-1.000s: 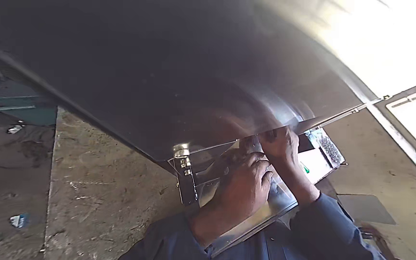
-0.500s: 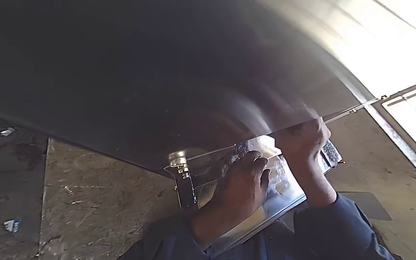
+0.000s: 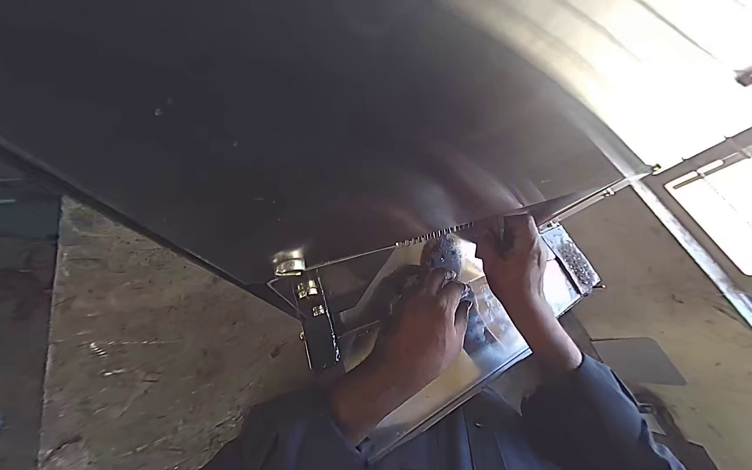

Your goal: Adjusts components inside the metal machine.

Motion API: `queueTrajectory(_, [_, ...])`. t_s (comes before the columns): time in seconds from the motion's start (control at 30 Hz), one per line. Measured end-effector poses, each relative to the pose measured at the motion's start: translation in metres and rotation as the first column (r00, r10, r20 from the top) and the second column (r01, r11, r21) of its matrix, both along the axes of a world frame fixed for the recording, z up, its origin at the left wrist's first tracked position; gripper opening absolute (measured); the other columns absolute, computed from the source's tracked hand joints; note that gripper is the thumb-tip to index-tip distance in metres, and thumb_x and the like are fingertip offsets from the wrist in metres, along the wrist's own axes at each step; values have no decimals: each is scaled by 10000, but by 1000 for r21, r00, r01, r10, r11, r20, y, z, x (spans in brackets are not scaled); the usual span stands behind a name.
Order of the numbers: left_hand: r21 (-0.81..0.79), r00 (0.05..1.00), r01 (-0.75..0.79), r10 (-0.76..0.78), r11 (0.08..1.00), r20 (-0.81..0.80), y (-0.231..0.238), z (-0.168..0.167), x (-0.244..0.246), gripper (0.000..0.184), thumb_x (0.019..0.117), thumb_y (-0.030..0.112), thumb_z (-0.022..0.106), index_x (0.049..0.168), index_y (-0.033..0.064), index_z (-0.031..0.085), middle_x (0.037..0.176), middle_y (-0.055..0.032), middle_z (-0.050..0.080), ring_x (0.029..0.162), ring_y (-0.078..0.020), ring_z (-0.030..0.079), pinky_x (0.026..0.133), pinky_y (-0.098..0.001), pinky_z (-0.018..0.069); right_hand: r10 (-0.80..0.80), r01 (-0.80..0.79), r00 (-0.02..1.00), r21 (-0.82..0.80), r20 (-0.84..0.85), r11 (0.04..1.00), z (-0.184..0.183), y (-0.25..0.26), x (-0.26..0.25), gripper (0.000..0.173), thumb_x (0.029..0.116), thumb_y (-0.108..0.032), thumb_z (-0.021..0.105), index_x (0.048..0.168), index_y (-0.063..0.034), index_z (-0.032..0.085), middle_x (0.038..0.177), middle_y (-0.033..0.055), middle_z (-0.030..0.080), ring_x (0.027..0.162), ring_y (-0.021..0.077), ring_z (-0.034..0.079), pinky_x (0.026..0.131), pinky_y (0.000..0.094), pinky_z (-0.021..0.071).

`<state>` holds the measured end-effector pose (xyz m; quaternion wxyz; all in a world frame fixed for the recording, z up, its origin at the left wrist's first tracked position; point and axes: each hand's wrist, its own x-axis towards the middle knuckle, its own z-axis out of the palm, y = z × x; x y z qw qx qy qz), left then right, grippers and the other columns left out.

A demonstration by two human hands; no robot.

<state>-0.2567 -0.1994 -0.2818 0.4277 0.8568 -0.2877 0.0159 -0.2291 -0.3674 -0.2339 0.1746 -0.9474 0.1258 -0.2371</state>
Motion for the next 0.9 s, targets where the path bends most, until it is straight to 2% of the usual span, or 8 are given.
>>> queueTrajectory(0.13, [24, 1000, 6, -6, 1000, 4, 1, 2, 1, 289, 996, 311, 591, 1120, 103, 749, 1277, -99, 687, 1122, -227, 692, 916, -374, 581, -153, 139, 967, -80, -205, 987, 9, 13, 22, 302, 943, -308, 670, 1071, -38, 633, 886, 169, 696, 842, 372, 704, 731, 600, 541])
queueTrajectory(0.23, [-3, 1000, 10, -10, 1000, 21, 1, 3, 1, 294, 1000, 303, 593, 1140, 101, 755, 1278, -103, 691, 1099, -228, 704, 917, -361, 581, -206, 166, 926, -151, -316, 975, 0, 16, 30, 342, 959, -370, 635, 1075, -49, 630, 881, 162, 701, 894, 367, 713, 756, 569, 540])
queueTrajectory(0.37, [4, 999, 11, -11, 1000, 41, 1, 1, 1, 295, 1001, 310, 587, 1125, 104, 757, 1257, -86, 697, 1104, -216, 700, 918, -350, 581, -176, 134, 943, -162, -284, 978, -1, 15, 35, 341, 998, -393, 620, 969, -58, 679, 827, 157, 705, 842, 369, 717, 718, 579, 540])
queueTrajectory(0.47, [36, 999, 19, -20, 999, 26, 0, 1, 1, 302, 1002, 321, 576, 1119, 105, 751, 1262, -92, 693, 1135, -225, 688, 940, -363, 571, -152, 103, 958, -204, -243, 974, 8, 13, 33, 323, 1010, -345, 594, 982, -41, 697, 842, 180, 710, 844, 392, 716, 723, 592, 546])
queueTrajectory(0.6, [51, 998, -5, 2, 999, 63, 2, 2, 0, 281, 980, 318, 599, 1083, 112, 759, 1239, -93, 705, 1120, -238, 697, 925, -384, 580, -160, 115, 976, -268, -151, 956, 20, 13, 35, 330, 961, -324, 666, 1073, -14, 680, 927, 227, 706, 891, 427, 707, 741, 614, 541])
queueTrajectory(0.73, [34, 997, 3, -5, 999, 72, 0, 0, 1, 288, 990, 328, 600, 1107, 119, 760, 1255, -85, 699, 1105, -223, 701, 909, -370, 586, -117, 71, 984, -307, -136, 949, -6, 10, 37, 337, 998, -321, 553, 984, -26, 716, 835, 190, 719, 828, 402, 728, 683, 590, 551])
queueTrajectory(0.8, [47, 998, -4, 1, 999, 70, 1, -1, 1, 292, 990, 340, 596, 1101, 126, 762, 1261, -75, 699, 1126, -214, 694, 931, -365, 579, -119, 90, 990, -311, -78, 946, -4, 9, 38, 341, 969, -330, 595, 968, -11, 717, 838, 209, 717, 820, 419, 724, 677, 605, 549])
queueTrajectory(0.9, [78, 998, -1, -5, 997, 68, 3, 0, 0, 288, 981, 335, 598, 1074, 117, 761, 1253, -77, 703, 1144, -225, 686, 955, -377, 564, -171, 156, 985, -292, -27, 943, 25, 11, 36, 422, 903, -355, 713, 1081, 27, 677, 988, 266, 701, 918, 463, 700, 751, 645, 530])
